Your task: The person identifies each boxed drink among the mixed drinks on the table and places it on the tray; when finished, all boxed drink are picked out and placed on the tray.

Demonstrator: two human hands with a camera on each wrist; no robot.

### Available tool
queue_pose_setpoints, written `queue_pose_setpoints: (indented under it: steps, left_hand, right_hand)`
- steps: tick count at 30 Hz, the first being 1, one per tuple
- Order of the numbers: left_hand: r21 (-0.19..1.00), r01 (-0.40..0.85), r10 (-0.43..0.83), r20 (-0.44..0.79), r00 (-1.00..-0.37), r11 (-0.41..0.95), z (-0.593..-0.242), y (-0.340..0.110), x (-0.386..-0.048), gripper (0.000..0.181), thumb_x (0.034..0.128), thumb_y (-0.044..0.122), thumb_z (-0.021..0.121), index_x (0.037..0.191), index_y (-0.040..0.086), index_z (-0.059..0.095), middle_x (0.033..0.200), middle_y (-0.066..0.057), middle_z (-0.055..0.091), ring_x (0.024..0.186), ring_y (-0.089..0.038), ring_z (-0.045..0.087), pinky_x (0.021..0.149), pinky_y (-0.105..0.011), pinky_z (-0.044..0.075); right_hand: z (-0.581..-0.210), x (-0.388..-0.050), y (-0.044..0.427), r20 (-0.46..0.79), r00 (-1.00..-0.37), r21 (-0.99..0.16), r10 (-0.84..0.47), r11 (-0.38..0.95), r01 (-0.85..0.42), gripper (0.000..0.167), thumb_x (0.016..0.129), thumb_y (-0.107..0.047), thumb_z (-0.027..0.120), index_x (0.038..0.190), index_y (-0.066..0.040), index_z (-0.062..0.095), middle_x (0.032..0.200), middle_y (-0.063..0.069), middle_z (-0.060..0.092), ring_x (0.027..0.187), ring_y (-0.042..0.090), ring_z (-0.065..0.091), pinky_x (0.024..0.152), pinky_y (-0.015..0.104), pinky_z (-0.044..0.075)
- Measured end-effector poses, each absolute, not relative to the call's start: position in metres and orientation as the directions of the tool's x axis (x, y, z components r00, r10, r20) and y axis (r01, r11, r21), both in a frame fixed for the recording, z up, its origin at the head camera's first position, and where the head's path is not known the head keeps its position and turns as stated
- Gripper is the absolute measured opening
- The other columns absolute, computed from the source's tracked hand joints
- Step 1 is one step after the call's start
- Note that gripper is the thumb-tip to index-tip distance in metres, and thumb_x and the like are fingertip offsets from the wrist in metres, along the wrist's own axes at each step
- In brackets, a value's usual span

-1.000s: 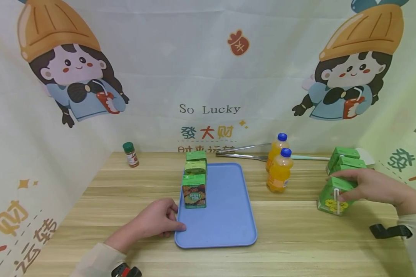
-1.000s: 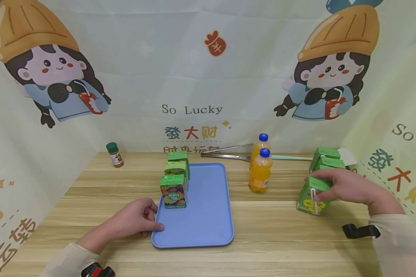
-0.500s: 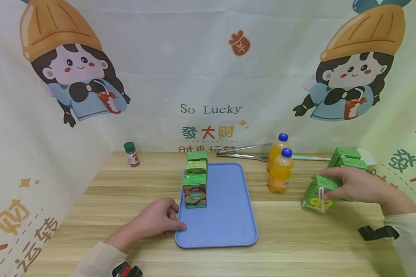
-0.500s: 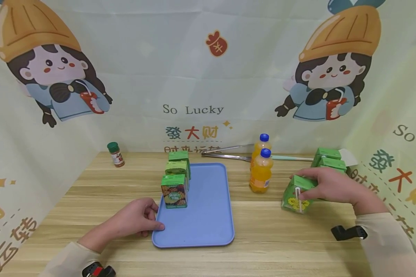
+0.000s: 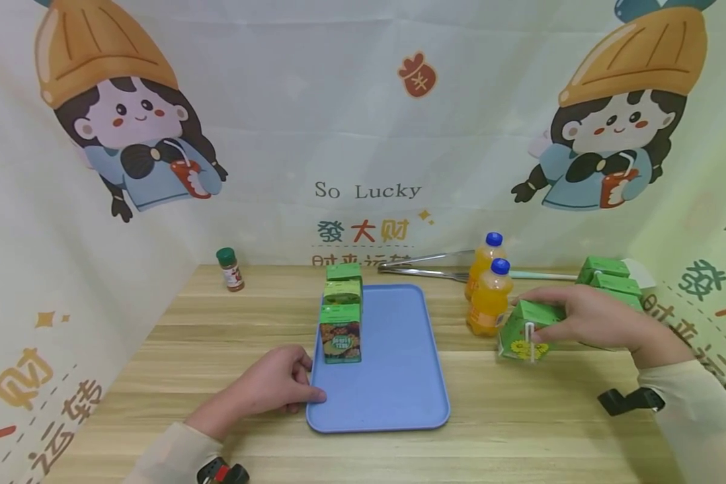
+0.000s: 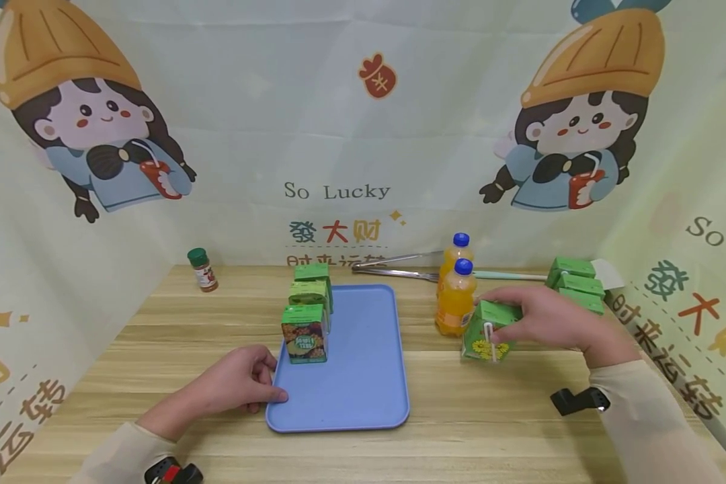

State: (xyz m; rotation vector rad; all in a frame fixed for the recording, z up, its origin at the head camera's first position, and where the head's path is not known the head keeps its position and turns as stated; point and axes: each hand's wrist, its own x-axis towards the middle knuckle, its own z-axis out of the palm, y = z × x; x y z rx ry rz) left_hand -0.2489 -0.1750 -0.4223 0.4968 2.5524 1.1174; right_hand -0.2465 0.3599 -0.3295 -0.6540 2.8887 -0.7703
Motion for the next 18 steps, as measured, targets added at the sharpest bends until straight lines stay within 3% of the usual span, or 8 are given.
queue_pose_setpoints:
  steps: [6,18]
  left_hand:
    - [0.75,0.19,0.429,-0.137,-0.893,0.633,-0.422,-0.175,-0.249,0.053,0.0888,0.023,0.097,0.119,-0.005,0.064,0.075,-0.002,0.072,0.057,-0.018,0.067,0.054,-0.035,0.056]
    - [0.749,0.184,0.423,-0.139,-0.895,0.636,-0.422,-0.175,-0.248,0.054,0.0884,0.023,0.098,0.119,-0.005,0.064,0.075,-0.002,0.071,0.057,-0.018,0.066,0.054,-0.036,0.056]
  right_hand:
    - [-0.327,-0.253,0.339,0.024,-0.878,-0.541,-0.478,0.732,-0.414,0.055,0.094,-0.028,0.093,0.142,-0.01,0.073,0.129,-0.001,0.077,0.103,0.017,0.068,0.092,0.032,0.06]
    - [-0.325,-0.263,0.298,0.001,-0.861,-0.521,-0.509,0.735,-0.435,0.062,0.092,-0.031,0.093,0.146,-0.01,0.071,0.122,0.002,0.075,0.099,0.018,0.067,0.083,0.038,0.059]
